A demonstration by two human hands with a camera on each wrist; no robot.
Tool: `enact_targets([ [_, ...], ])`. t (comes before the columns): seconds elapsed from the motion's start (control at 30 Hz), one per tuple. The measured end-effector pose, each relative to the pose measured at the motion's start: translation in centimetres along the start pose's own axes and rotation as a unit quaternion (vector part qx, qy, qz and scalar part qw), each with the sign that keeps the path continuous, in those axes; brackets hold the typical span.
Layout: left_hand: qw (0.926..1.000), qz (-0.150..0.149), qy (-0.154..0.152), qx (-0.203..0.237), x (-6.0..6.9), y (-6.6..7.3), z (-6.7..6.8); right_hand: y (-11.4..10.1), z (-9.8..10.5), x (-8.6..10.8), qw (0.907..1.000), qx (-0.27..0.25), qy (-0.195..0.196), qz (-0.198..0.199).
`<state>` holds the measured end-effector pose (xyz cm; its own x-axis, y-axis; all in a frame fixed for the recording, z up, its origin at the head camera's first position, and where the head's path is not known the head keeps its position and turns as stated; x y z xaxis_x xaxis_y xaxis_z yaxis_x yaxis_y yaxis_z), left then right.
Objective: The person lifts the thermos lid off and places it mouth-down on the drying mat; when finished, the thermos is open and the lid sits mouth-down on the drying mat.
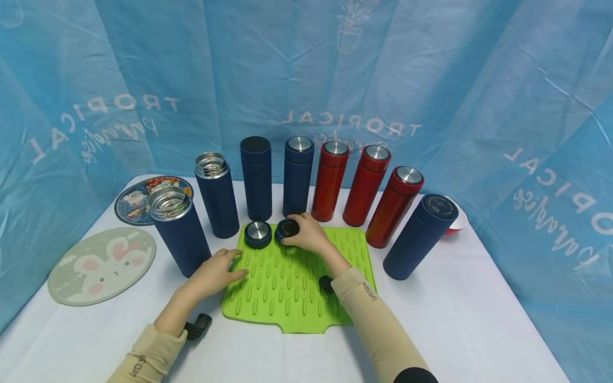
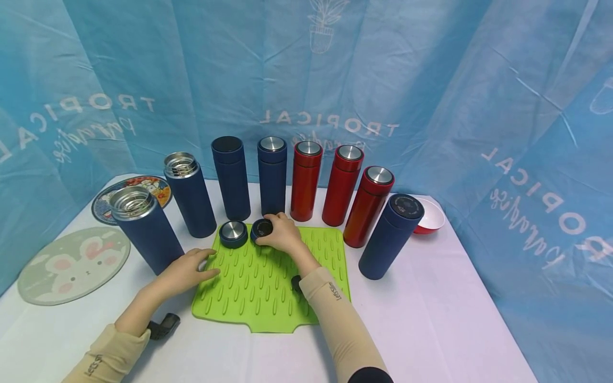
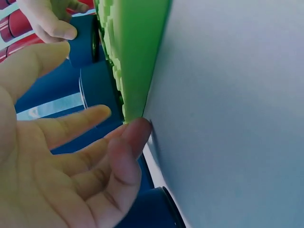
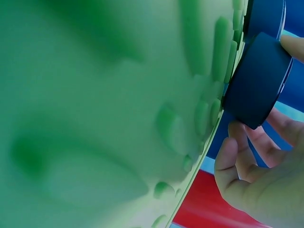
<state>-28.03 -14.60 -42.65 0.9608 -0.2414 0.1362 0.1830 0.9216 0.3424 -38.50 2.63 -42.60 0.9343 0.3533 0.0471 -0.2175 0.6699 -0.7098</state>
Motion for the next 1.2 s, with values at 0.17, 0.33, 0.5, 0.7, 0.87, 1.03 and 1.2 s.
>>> enact_targets([
  [0.17, 0.9999, 0.006, -0.004, -0.013, -0.2, -0.2, -0.2, 0.1, -0.1, 0.0, 1.0000, 0.000, -0.002, 0.003],
  [0.33, 0.9999, 0.005, -0.007, -0.011, -0.2, -0.2, -0.2, 0.1, -0.1, -0.1, 1.0000, 0.002, -0.003, 0.009],
  [0.5, 0.9999, 0.004, -0.011, -0.006, -0.2, -0.2, -0.3, 0.3, -0.2, -0.1, 1.0000, 0.005, -0.003, 0.007],
  [0.7, 0.9999, -0.002, -0.011, -0.007, -0.1, -0.2, -0.3, 0.5, -0.5, -0.1, 0.9999, 0.008, -0.013, 0.001],
  [0.87, 0.9999, 0.000, -0.013, -0.007, -0.1, -0.2, -0.2, 0.7, -0.6, 0.0, 0.9995, -0.020, -0.022, -0.012],
  [1.03, 0.9999, -0.004, -0.012, -0.006, 0.0, -0.1, -0.2, 0.8, 0.1, 0.4, 0.9981, -0.058, -0.009, -0.019],
  [1.2, 0.9998, -0.014, -0.010, 0.003, -0.1, 0.0, -0.2, 0.6, 1.3, 1.1, 0.9969, -0.078, 0.008, -0.006],
])
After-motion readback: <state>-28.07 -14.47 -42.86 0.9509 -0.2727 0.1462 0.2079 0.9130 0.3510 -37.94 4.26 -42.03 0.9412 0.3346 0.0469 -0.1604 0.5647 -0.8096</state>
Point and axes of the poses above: each hand's wrist, its own x-axis away from the middle knuckle, its own z-axis out of the back of the hand, y = z × x, the point moved 9 cm from there along -x, towards the middle knuckle, and after that the axes turned 11 degrees about -x, right-handed, at the moved point
